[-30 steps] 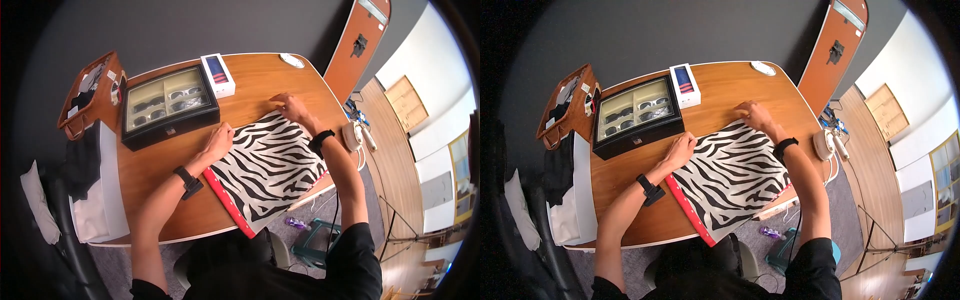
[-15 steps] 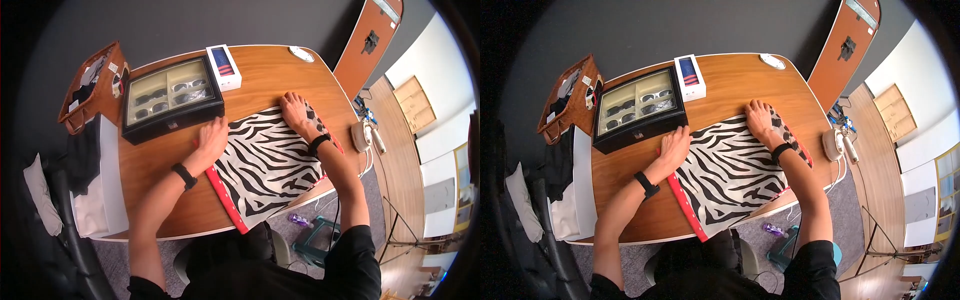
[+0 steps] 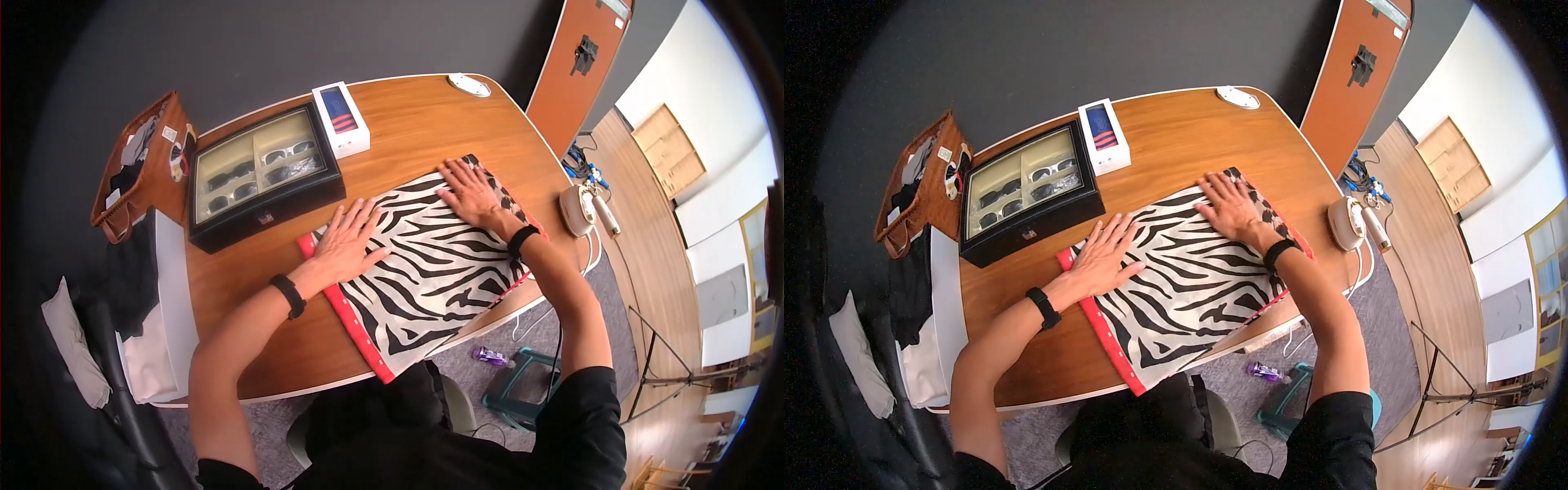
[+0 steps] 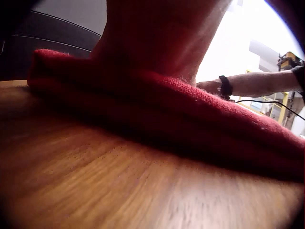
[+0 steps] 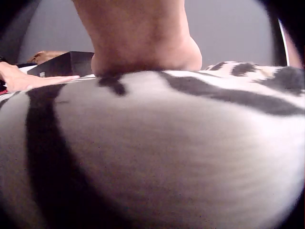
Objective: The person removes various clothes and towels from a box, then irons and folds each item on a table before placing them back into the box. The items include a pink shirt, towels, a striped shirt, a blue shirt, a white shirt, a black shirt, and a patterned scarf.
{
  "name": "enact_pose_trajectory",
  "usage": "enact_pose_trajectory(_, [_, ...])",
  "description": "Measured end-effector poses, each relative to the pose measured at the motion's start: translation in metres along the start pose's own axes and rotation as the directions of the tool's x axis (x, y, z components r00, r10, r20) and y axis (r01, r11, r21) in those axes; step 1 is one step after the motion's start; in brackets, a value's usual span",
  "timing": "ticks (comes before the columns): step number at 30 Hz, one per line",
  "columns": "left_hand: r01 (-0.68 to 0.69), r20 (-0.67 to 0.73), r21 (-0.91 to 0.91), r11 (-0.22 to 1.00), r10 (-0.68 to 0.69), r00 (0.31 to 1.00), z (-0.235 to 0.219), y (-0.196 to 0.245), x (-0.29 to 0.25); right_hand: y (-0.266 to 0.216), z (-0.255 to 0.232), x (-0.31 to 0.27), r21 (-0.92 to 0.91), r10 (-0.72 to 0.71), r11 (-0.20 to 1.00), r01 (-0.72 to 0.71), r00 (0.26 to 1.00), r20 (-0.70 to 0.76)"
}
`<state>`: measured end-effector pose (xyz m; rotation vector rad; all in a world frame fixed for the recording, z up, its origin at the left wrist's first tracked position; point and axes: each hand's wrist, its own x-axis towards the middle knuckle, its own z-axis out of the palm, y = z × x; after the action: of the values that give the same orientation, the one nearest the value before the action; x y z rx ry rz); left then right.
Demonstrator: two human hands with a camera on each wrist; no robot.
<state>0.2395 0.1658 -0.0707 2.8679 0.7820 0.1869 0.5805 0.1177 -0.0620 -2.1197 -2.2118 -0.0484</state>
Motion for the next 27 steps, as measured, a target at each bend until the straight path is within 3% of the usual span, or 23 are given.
enact_pose_trajectory(4, [0.057,0.001,-0.006,0.998,-0.057,0.998,-0.005,-0.003,-0.015,0.047,0.008,-0.012,0.111,0.264,0.959,-0.26,0.964,-0.019])
enact_pose_trajectory(6, [0.088,-0.008,0.009,0.996,-0.088,0.996,-0.007,-0.008,-0.027,0.063,0.003,-0.018,0.018,0.341,0.94,-0.341,0.94,0.008])
enact_pose_trajectory(9, [0.093,-0.021,0.011,0.996,-0.093,0.995,-0.011,-0.016,-0.05,0.088,0.003,-0.033,-0.116,0.455,0.876,-0.468,0.882,-0.121])
enact_pose_trajectory(10, [0.086,-0.036,0.019,0.996,-0.085,0.996,-0.011,-0.017,-0.057,0.104,0.003,-0.042,-0.095,0.451,0.874,-0.477,0.868,-0.211])
enact_pose_trajectory(14, [0.025,-0.059,0.01,1.0,-0.024,0.998,-0.036,0.01,-0.087,0.121,-0.067,-0.091,-0.349,0.393,0.785,-0.512,0.847,-0.357])
enact_pose_trajectory(16, [-0.148,-0.017,-0.019,0.989,0.147,0.989,-0.052,0.041,-0.09,0.126,-0.101,-0.114,-0.461,0.404,0.682,-0.568,0.818,-0.41])
enact_pose_trajectory(18, [-0.27,0.06,-0.113,0.956,0.278,0.959,-0.062,0.07,-0.095,0.148,-0.115,-0.127,-0.367,0.642,0.594,-0.715,0.697,-0.319])
enact_pose_trajectory(19, [-0.293,0.089,-0.163,0.942,0.31,0.947,-0.06,0.082,-0.099,0.177,-0.105,-0.136,-0.329,0.679,0.594,-0.734,0.677,-0.284])
enact_pose_trajectory(22, [-0.329,0.252,-0.197,0.924,0.372,0.893,-0.048,0.108,-0.123,0.187,-0.102,-0.163,-0.282,0.646,0.684,-0.672,0.739,-0.194])
enact_pose_trajectory(26, [-0.408,0.283,-0.095,0.908,0.417,0.863,-0.033,0.126,-0.143,0.199,-0.112,-0.17,-0.172,0.704,0.686,-0.707,0.704,-0.089])
enact_pose_trajectory(27, [-0.36,0.249,-0.167,0.918,0.392,0.886,-0.034,0.131,-0.145,0.201,-0.116,-0.169,-0.171,0.727,0.668,-0.724,0.685,-0.057])
